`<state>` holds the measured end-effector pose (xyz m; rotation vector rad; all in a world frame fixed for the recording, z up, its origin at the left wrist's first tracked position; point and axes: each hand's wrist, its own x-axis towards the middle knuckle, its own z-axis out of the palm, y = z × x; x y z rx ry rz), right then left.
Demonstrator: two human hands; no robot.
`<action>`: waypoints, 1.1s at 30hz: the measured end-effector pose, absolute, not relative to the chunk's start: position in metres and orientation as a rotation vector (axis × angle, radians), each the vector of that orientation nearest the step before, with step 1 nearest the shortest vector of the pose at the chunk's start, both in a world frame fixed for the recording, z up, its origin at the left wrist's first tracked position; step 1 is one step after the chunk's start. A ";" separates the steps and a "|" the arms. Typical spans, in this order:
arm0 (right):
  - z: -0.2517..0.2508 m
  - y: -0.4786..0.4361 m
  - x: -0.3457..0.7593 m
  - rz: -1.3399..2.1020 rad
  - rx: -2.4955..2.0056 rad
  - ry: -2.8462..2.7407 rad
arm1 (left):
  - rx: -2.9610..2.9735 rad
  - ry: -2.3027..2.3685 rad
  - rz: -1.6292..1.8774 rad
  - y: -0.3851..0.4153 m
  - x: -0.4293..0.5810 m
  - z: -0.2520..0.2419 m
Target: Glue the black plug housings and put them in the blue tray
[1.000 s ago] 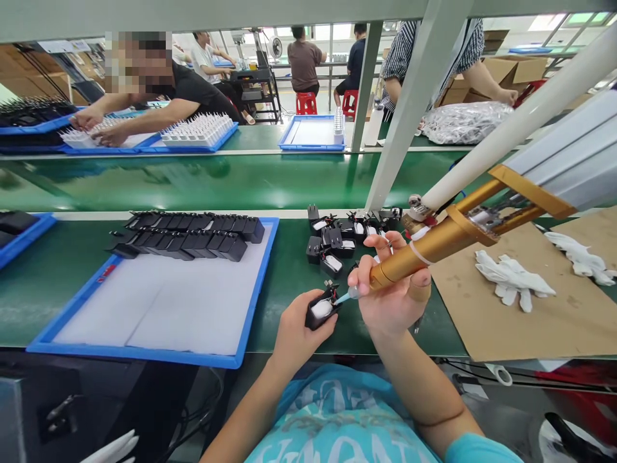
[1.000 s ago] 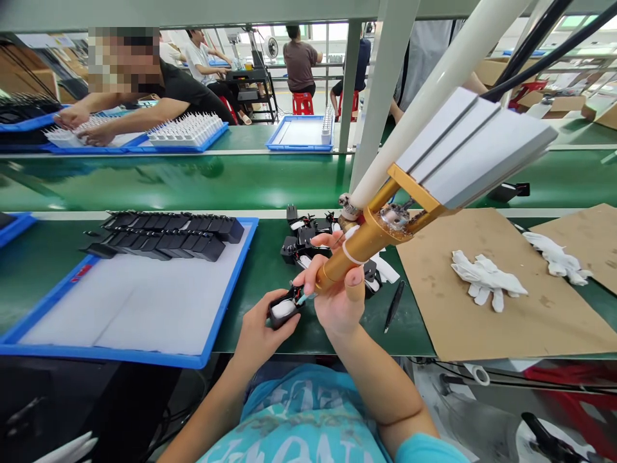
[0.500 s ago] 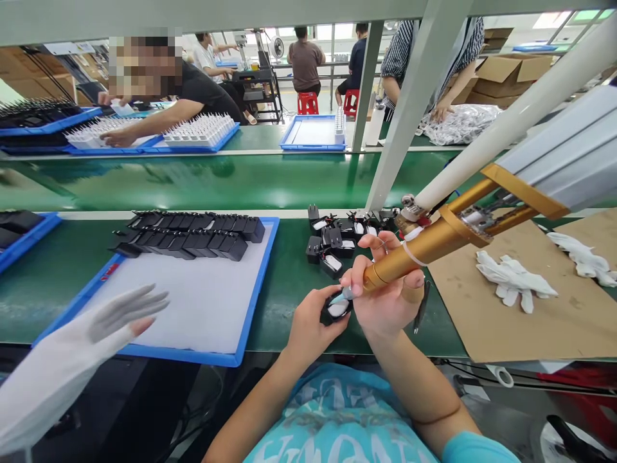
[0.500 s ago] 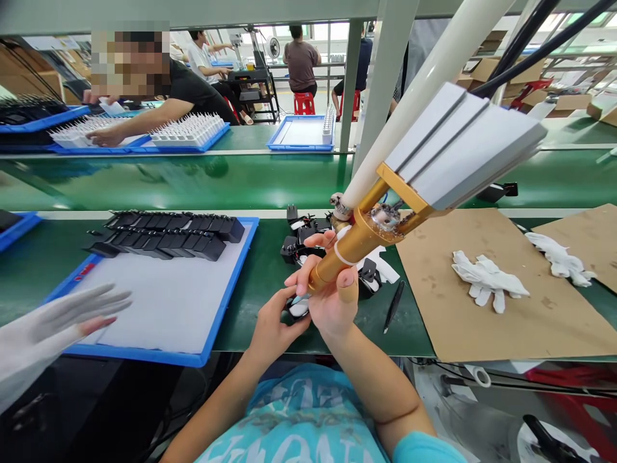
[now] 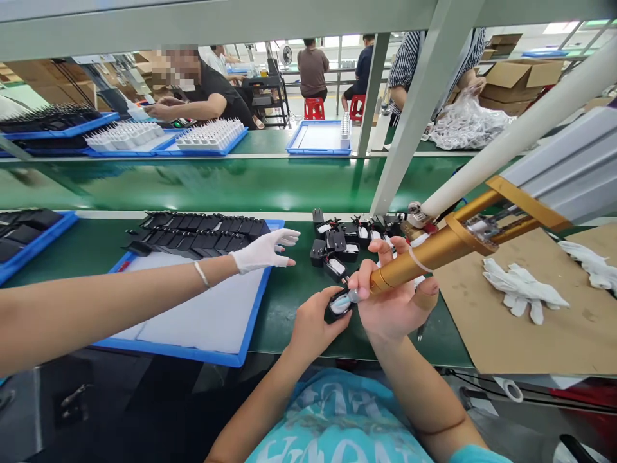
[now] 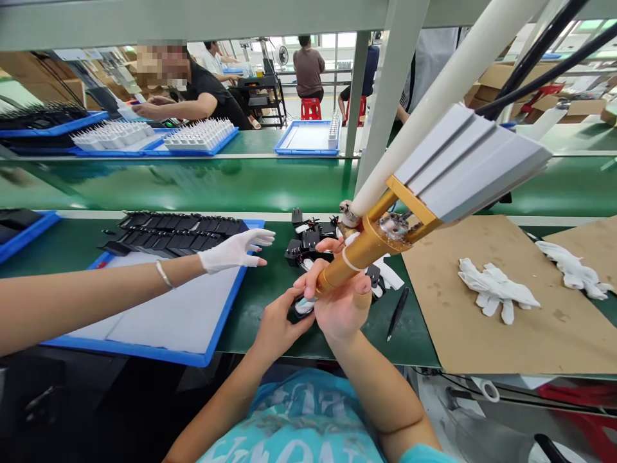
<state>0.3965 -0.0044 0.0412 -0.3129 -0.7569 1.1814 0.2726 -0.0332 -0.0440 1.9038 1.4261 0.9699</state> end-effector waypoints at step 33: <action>-0.010 0.023 0.541 0.626 -0.722 -0.863 | 1.833 1.498 0.836 -0.024 0.234 -0.076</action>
